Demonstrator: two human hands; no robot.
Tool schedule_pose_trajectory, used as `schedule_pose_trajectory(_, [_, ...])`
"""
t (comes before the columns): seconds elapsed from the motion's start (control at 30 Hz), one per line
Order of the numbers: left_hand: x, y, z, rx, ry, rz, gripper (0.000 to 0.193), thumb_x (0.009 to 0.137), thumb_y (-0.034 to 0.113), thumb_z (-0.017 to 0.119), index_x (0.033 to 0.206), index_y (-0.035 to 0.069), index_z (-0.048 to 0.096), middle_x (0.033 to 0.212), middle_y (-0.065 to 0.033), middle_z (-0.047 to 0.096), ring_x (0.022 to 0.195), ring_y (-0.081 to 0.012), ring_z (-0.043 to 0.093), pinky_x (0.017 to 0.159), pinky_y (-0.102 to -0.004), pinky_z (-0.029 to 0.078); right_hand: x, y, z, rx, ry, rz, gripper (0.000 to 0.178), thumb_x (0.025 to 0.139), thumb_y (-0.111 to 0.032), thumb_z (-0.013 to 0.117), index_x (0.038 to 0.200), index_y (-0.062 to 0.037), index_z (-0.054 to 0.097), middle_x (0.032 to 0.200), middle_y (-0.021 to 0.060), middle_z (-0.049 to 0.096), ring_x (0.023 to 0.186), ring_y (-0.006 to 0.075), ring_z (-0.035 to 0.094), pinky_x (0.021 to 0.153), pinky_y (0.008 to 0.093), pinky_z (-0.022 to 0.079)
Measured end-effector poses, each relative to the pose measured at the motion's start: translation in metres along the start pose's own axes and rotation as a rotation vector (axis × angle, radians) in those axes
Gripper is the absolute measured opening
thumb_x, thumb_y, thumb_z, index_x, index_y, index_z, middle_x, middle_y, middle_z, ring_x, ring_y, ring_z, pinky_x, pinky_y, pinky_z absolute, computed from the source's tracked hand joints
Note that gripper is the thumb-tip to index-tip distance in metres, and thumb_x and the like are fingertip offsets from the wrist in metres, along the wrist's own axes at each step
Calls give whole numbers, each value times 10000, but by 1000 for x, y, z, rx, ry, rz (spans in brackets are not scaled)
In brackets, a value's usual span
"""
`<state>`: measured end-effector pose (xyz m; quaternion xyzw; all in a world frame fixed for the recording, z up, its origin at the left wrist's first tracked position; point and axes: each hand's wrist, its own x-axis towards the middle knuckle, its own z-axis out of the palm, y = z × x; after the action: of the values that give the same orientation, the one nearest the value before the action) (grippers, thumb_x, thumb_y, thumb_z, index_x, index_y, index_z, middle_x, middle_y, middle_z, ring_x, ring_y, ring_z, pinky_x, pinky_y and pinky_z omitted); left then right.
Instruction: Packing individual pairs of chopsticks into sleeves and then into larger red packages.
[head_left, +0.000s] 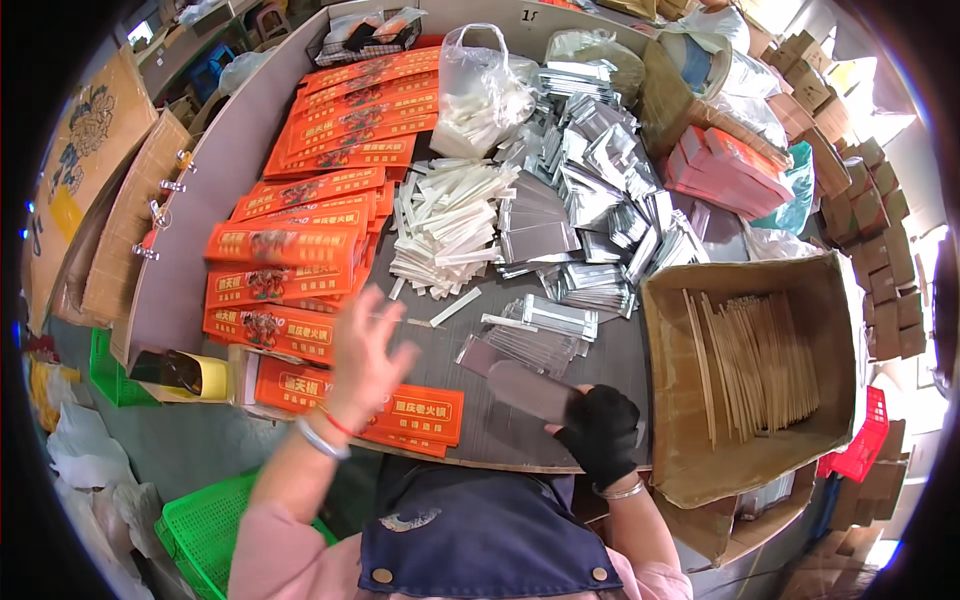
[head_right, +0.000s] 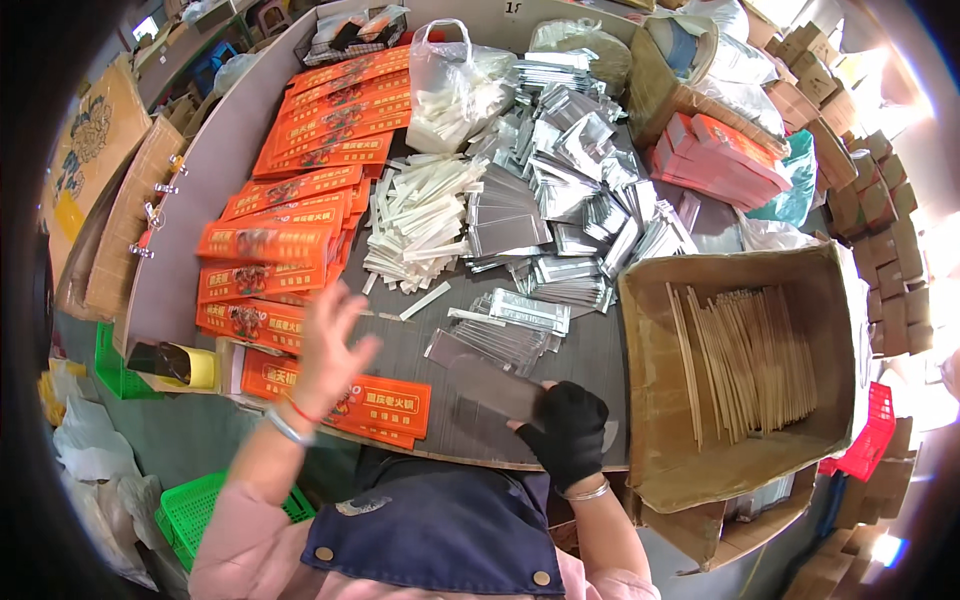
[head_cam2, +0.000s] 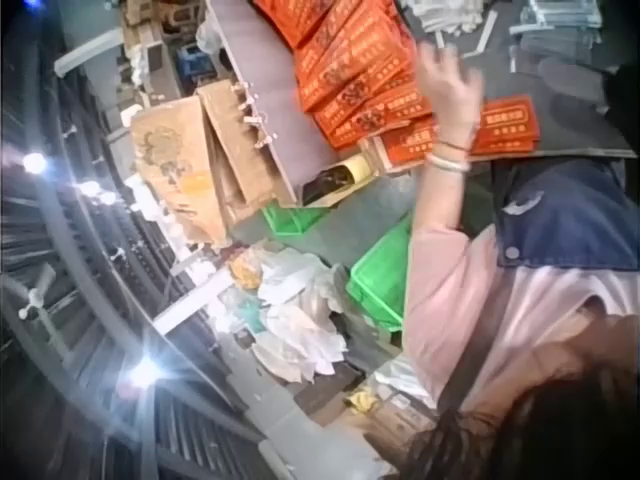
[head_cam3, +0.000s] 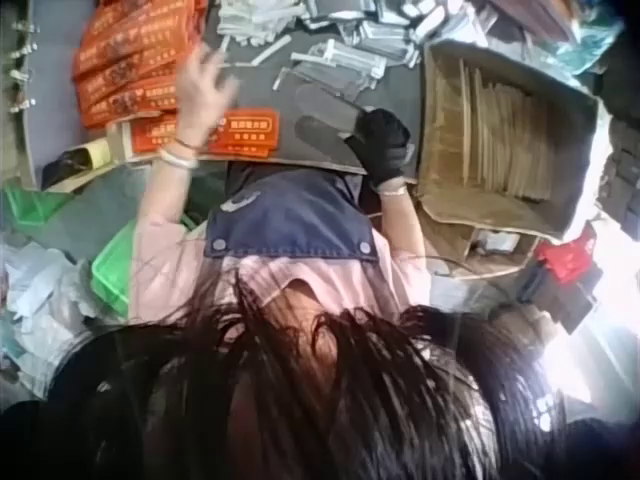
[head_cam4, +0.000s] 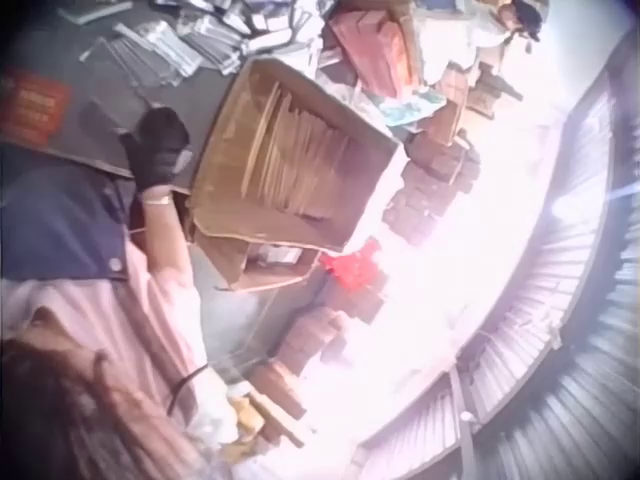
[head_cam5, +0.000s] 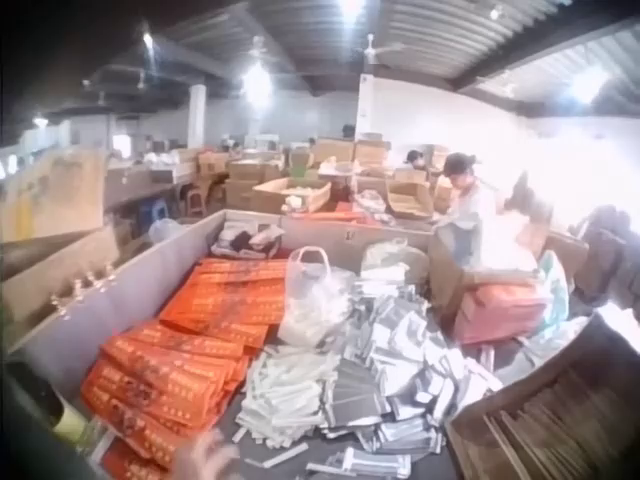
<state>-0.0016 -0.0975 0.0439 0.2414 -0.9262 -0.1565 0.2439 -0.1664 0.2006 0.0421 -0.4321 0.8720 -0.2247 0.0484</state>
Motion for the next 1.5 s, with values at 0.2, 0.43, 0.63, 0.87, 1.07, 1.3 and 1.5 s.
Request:
schedule_pose_trajectory(0.2, [-92, 34, 56, -68, -249, -229, 1021, 604, 504, 854, 1386, 2, 430, 1458, -233, 320, 1350, -463, 252, 1116, -597, 177, -8, -8, 3, -145, -21, -120, 607, 610, -462, 814, 1055, -103, 610, 1008, 85, 602, 990, 278, 562, 895, 452, 371])
schedule_pose_trajectory(0.43, [-88, 27, 57, -199, -275, -236, 1049, 610, 469, 868, 1408, -18, 394, 1495, -242, 274, 1383, -457, 208, 1132, -586, 137, -4, -20, 19, -126, -268, -137, 657, 670, -521, 773, 1149, -108, 593, 1063, 79, 597, 1018, 264, 546, 944, 471, 327])
schedule_pose_trajectory(0.63, [-71, 30, 51, -201, -401, -181, 932, 662, 427, 837, 1401, 31, 430, 1498, -200, 313, 1391, -437, 248, 1112, -612, 183, 15, -33, 62, 12, -69, -309, 645, 701, -525, 752, 1160, -96, 605, 1127, 115, 611, 1085, 300, 553, 951, 481, 366])
schedule_pose_trajectory(0.87, [13, 47, 97, -234, -194, 183, 441, 751, 167, 759, 1158, 59, 626, 1240, -140, 555, 1192, -368, 475, 1041, -479, 337, 15, 242, -46, -377, 574, 661, 667, 849, -416, 681, 1321, 21, 506, 1345, 242, 521, 1264, 402, 471, 1061, 469, 368])
schedule_pose_trajectory(1.07, [27, 35, 112, -142, -194, 210, 161, 761, 133, 732, 917, 152, 695, 898, -22, 617, 899, -256, 565, 834, -406, 397, -8, 289, -109, -533, 239, 988, 682, 888, -459, 607, 1380, -7, 473, 1392, 235, 484, 1279, 382, 472, 1056, 479, 382])
schedule_pose_trajectory(1.3, [36, 37, 112, -115, -224, 198, 87, 777, 140, 710, 861, 140, 687, 843, -22, 611, 865, -245, 572, 788, -394, 413, -17, 323, -76, -485, 312, 998, 698, 945, -502, 487, 1372, 48, 469, 1395, 250, 486, 1293, 389, 460, 1070, 483, 371])
schedule_pose_trajectory(1.5, [32, 41, 86, -108, -219, 263, 76, 785, 86, 661, 860, 97, 663, 857, -37, 612, 871, -253, 569, 787, -399, 423, -19, 288, -53, -504, 365, 944, 643, 927, -485, 528, 1322, 22, 500, 1299, 238, 540, 1197, 396, 514, 1008, 491, 412])
